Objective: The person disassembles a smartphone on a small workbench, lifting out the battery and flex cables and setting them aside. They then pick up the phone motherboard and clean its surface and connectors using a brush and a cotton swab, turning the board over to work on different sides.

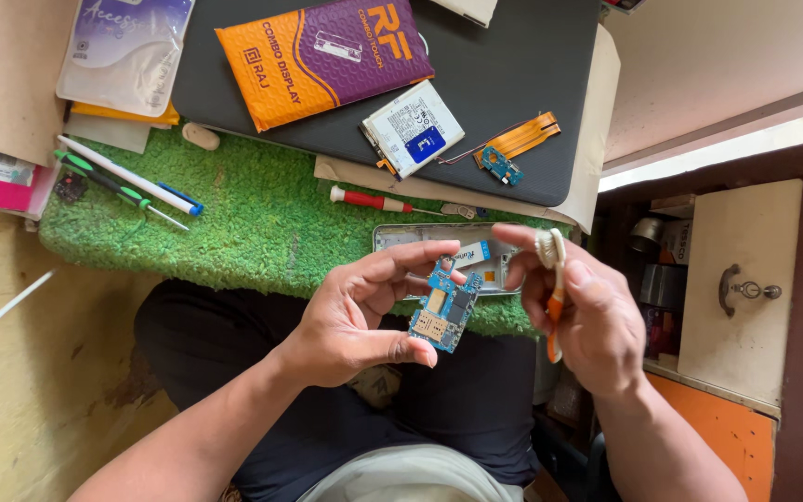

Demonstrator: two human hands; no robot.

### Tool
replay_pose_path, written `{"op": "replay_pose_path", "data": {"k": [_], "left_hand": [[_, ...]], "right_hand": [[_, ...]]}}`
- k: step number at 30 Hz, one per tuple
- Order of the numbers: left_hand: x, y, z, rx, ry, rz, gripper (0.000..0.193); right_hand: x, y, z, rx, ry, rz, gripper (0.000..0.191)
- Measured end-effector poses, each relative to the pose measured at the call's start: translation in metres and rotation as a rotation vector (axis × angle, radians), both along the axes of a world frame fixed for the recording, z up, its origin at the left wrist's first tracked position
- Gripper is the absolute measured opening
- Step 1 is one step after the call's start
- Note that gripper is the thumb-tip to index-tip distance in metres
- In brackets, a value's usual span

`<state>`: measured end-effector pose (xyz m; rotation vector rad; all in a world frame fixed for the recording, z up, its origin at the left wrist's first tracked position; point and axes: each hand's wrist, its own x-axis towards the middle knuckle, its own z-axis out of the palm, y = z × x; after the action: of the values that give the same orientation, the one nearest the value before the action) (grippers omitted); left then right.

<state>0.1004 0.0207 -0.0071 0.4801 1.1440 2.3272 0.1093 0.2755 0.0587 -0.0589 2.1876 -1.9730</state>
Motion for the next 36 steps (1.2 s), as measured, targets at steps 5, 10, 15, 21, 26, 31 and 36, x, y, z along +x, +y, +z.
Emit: {"op": "replay_pose_path", "data": {"k": [5, 10, 15, 21, 26, 31, 36], "left_hand": [[-0.005, 0.001, -0.002, -0.027, 0.018, 0.024, 0.084], [-0.007, 0.002, -0.001, -0.067, 0.016, 0.008, 0.086], [-0.009, 0.003, -0.001, -0.077, 0.036, -0.029, 0.082], [-0.011, 0.004, -0.001, -0.054, -0.022, -0.034, 0.084], [-0.012, 0.002, -0.002, -0.061, 0.008, -0.037, 0.083], [-0.012, 0.002, -0.001, -0.076, 0.031, -0.022, 0.082], [-0.011, 0.002, 0.000, -0.056, 0.019, -0.023, 0.083]], "right_hand": [[-0.005, 0.001, 0.011, 0.365, 0.269, 0.141, 0.041], [-0.004, -0.004, 0.004, 0.547, 0.509, 0.256, 0.039], [-0.005, -0.010, -0.005, 0.658, 0.657, 0.156, 0.036], [-0.008, -0.010, -0.009, 0.715, 0.724, -0.003, 0.034], [-0.009, -0.012, -0.012, 0.661, 0.733, 0.115, 0.034], [-0.010, -0.011, -0.013, 0.732, 0.718, -0.006, 0.033], [-0.010, -0.009, -0.015, 0.755, 0.709, -0.063, 0.031]]}}
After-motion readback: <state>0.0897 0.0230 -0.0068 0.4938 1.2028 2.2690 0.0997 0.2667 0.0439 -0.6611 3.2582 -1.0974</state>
